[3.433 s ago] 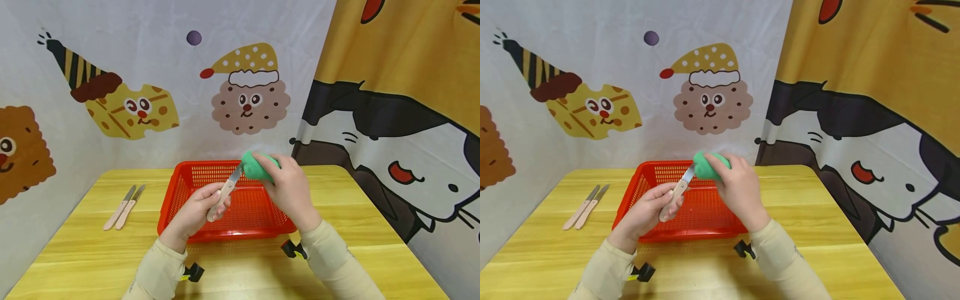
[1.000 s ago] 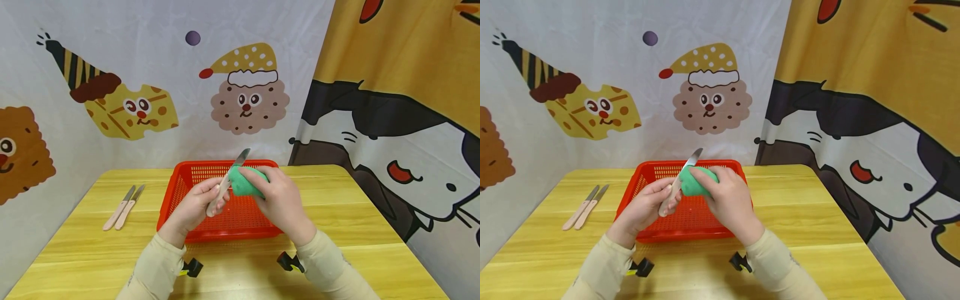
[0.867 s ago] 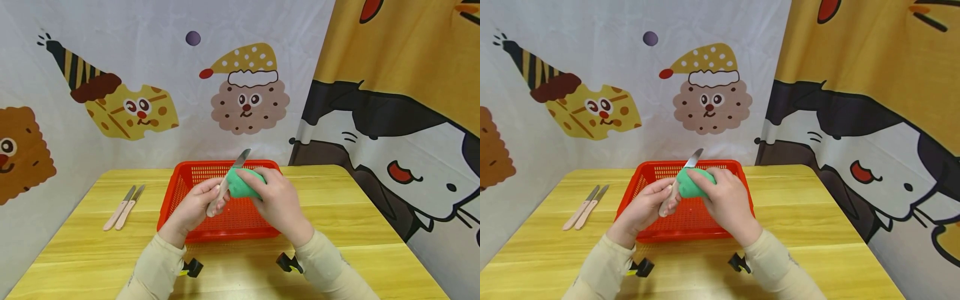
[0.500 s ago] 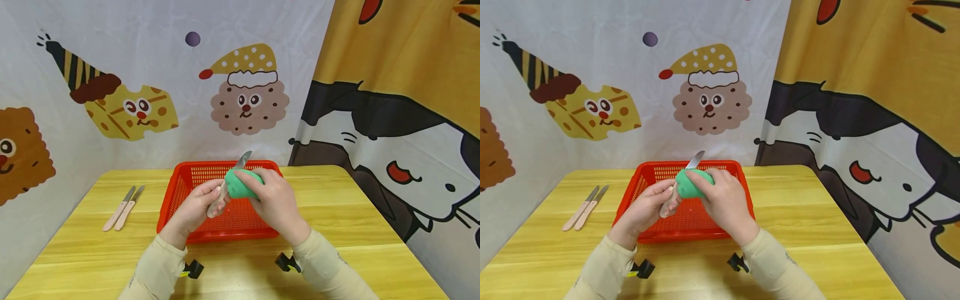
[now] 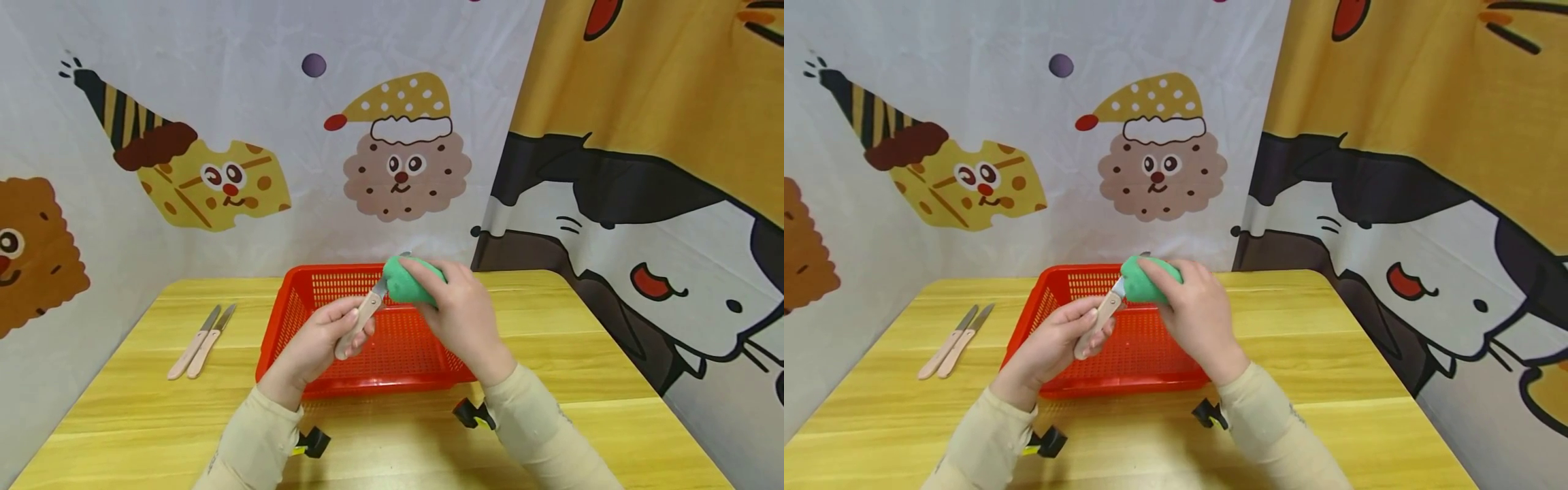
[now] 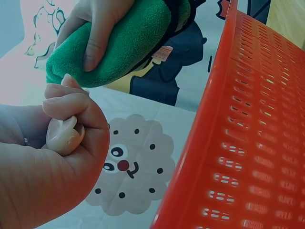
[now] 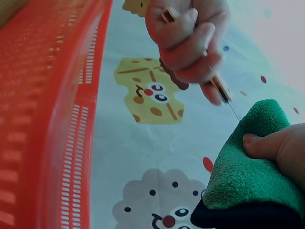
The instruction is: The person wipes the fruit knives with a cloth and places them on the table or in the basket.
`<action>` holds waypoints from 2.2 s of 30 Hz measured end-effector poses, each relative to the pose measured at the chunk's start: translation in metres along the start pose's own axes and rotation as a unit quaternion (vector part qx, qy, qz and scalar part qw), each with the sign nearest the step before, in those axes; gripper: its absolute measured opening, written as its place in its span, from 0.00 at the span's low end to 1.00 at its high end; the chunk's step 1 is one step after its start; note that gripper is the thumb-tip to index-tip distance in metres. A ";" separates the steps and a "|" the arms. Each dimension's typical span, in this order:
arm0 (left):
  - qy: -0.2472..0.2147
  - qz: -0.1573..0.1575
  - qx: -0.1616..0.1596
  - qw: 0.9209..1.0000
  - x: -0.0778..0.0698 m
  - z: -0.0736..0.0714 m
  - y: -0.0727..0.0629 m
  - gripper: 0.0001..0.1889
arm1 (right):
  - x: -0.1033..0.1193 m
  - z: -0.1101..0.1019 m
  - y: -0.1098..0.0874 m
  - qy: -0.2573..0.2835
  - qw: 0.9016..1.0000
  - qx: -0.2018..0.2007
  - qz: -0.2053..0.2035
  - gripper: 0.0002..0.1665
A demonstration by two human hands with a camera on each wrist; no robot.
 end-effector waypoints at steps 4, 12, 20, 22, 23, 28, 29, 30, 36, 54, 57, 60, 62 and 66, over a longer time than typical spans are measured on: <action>-0.002 -0.003 0.007 1.000 0.000 -0.001 -0.001 0.19 | -0.006 -0.004 0.001 -0.005 1.000 -0.008 0.008 0.36; -0.001 -0.001 0.021 1.000 0.001 -0.003 -0.003 0.21 | -0.014 -0.009 -0.001 -0.017 0.999 -0.011 0.030 0.34; -0.006 -0.005 0.020 1.000 0.002 -0.004 -0.004 0.20 | -0.020 -0.010 -0.005 -0.009 0.999 -0.012 0.040 0.35; -0.007 0.000 0.022 1.000 0.002 -0.005 -0.004 0.20 | -0.022 -0.010 -0.007 -0.003 0.999 -0.012 0.045 0.36; -0.008 0.002 0.023 1.000 0.002 -0.006 -0.005 0.20 | -0.024 -0.010 -0.009 -0.001 0.999 -0.012 0.049 0.36; -0.010 0.012 0.025 1.000 0.001 -0.009 -0.006 0.18 | -0.029 -0.014 -0.015 0.010 0.997 -0.013 0.069 0.36; -0.009 0.013 0.023 1.000 0.000 -0.009 -0.006 0.17 | -0.030 -0.015 -0.016 0.011 0.997 -0.012 0.072 0.36; -0.009 0.014 0.021 1.000 -0.001 -0.010 -0.006 0.17 | -0.031 -0.016 -0.017 0.012 0.997 -0.012 0.074 0.36; 0.025 0.005 -0.008 1.000 -0.007 -0.013 -0.007 0.17 | -0.035 -0.019 -0.022 0.023 0.996 -0.014 0.081 0.36; 0.358 0.076 -0.155 0.918 -0.025 -0.009 -0.007 0.11 | -0.041 -0.018 -0.031 0.028 0.995 -0.018 0.090 0.37; 0.421 0.110 -0.166 0.885 -0.027 -0.007 -0.006 0.11 | -0.042 -0.018 -0.032 0.031 0.995 -0.019 0.092 0.37; 0.468 0.149 -0.169 0.855 -0.029 -0.005 -0.006 0.13 | -0.042 -0.018 -0.033 0.034 0.995 -0.020 0.095 0.38; 0.493 0.177 -0.172 0.834 -0.029 -0.004 -0.006 0.15 | -0.042 -0.018 -0.033 0.035 0.995 -0.020 0.096 0.38; 0.524 0.231 -0.183 0.799 -0.029 -0.003 -0.006 0.19 | -0.042 -0.017 -0.034 0.037 0.994 -0.019 0.098 0.38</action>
Point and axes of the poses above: each hand's wrist, its own y-axis towards the middle knuckle, its own z-axis out of the palm, x = y × z, the point moved 2 cm from there along y, towards the middle knuckle, and after that the axes turned 4 degrees about -x, right-handed, at the moved point
